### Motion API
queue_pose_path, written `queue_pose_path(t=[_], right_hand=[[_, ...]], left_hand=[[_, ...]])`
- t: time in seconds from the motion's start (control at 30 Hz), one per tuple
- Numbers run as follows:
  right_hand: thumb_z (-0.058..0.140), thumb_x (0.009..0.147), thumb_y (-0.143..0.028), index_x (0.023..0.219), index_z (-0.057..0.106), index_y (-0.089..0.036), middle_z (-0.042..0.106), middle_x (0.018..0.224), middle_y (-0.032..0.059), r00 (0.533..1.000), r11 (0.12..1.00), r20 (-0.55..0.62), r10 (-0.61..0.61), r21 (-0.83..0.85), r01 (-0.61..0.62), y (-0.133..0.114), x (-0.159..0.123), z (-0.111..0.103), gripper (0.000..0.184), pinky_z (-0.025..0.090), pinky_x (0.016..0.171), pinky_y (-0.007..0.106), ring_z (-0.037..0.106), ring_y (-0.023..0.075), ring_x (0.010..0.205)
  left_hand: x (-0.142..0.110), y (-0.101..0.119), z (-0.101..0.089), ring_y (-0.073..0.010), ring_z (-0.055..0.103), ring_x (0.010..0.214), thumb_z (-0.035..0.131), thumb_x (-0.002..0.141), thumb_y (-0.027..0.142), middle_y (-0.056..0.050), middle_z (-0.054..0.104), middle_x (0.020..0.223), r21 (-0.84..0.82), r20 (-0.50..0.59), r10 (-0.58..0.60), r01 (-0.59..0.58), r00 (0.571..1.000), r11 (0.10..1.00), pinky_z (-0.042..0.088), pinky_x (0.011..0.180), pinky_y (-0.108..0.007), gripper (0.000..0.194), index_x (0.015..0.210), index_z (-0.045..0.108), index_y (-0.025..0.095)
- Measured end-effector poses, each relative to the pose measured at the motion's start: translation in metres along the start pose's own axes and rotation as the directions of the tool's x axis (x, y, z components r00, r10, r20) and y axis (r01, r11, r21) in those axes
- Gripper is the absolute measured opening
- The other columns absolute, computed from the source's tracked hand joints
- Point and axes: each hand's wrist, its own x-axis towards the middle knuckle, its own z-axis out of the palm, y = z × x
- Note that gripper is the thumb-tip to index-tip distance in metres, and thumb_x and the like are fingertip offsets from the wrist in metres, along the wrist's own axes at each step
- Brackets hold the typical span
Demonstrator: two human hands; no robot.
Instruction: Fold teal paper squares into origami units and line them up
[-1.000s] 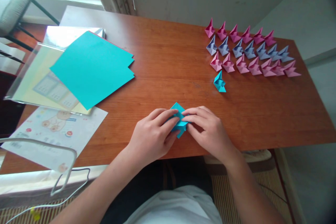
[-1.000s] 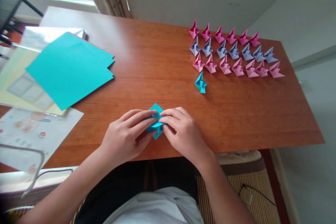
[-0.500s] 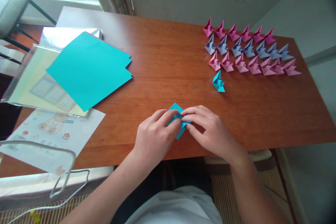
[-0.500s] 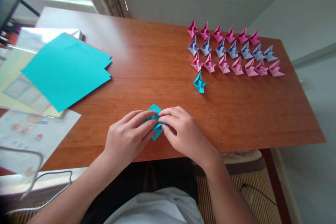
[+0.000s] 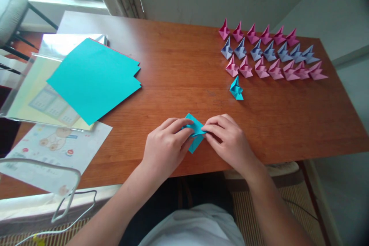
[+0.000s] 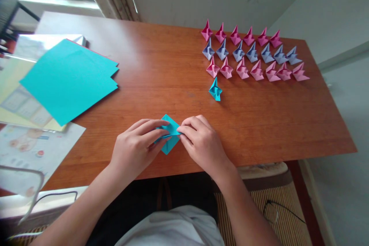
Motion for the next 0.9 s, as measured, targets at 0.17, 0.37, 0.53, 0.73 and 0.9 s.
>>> queue_pose_path(t=[0.17,0.37,0.53,0.73,0.9], right_hand=[[0.066,0.094,-0.015,0.097,0.071,-0.025,0.069,0.093,0.0041,0.999,0.999,-0.039,0.037,-0.022,-0.038,0.003,-0.005,-0.003,0.011,0.054,0.083,0.037,0.06,0.0209,0.091],[0.067,0.094,-0.015,0.097,0.07,-0.024,0.067,0.094,0.0044,0.997,0.998,-0.063,0.046,-0.044,-0.049,0.002,-0.007,-0.002,0.01,0.053,0.083,0.037,0.06,0.0207,0.091],[0.064,0.096,-0.017,0.092,0.07,-0.024,0.066,0.088,0.0039,0.997,0.998,-0.071,0.028,-0.058,-0.032,0.003,-0.007,0.0,0.011,0.052,0.079,0.037,0.058,0.0201,0.086],[0.063,0.095,-0.014,0.09,0.069,-0.023,0.066,0.087,0.0042,0.997,0.996,-0.037,0.064,-0.059,-0.066,0.0,-0.003,-0.003,0.012,0.051,0.077,0.037,0.057,0.0204,0.086],[0.067,0.093,-0.014,0.09,0.07,-0.023,0.066,0.091,0.0044,0.997,0.997,-0.023,0.067,-0.034,-0.068,-0.009,0.003,-0.004,0.01,0.052,0.08,0.037,0.058,0.0213,0.091]], left_hand=[[0.002,-0.002,0.001,-0.02,0.072,0.098,0.064,0.097,0.03,0.0,0.078,0.114,-0.039,0.002,-0.008,0.008,1.0,0.999,0.059,0.082,-0.033,0.014,0.088,0.073,0.023],[0.002,-0.002,0.001,-0.0201,0.072,0.097,0.064,0.097,0.03,0.0,0.078,0.112,-0.032,-0.006,-0.014,0.014,1.0,0.999,0.059,0.082,-0.032,0.014,0.088,0.074,0.024],[0.002,-0.001,0.0,-0.0196,0.072,0.096,0.064,0.097,0.03,-0.001,0.079,0.111,-0.013,-0.007,-0.015,0.015,1.0,1.0,0.059,0.081,-0.031,0.016,0.087,0.075,0.024],[0.004,0.0,-0.001,-0.02,0.073,0.095,0.065,0.097,0.03,0.001,0.079,0.111,-0.018,-0.012,-0.035,0.035,0.999,0.999,0.06,0.08,-0.032,0.014,0.089,0.075,0.024],[0.005,0.0,0.0,-0.021,0.073,0.095,0.064,0.097,0.031,0.0,0.078,0.111,-0.007,-0.002,-0.04,0.04,0.999,0.999,0.059,0.078,-0.033,0.014,0.09,0.074,0.023]])
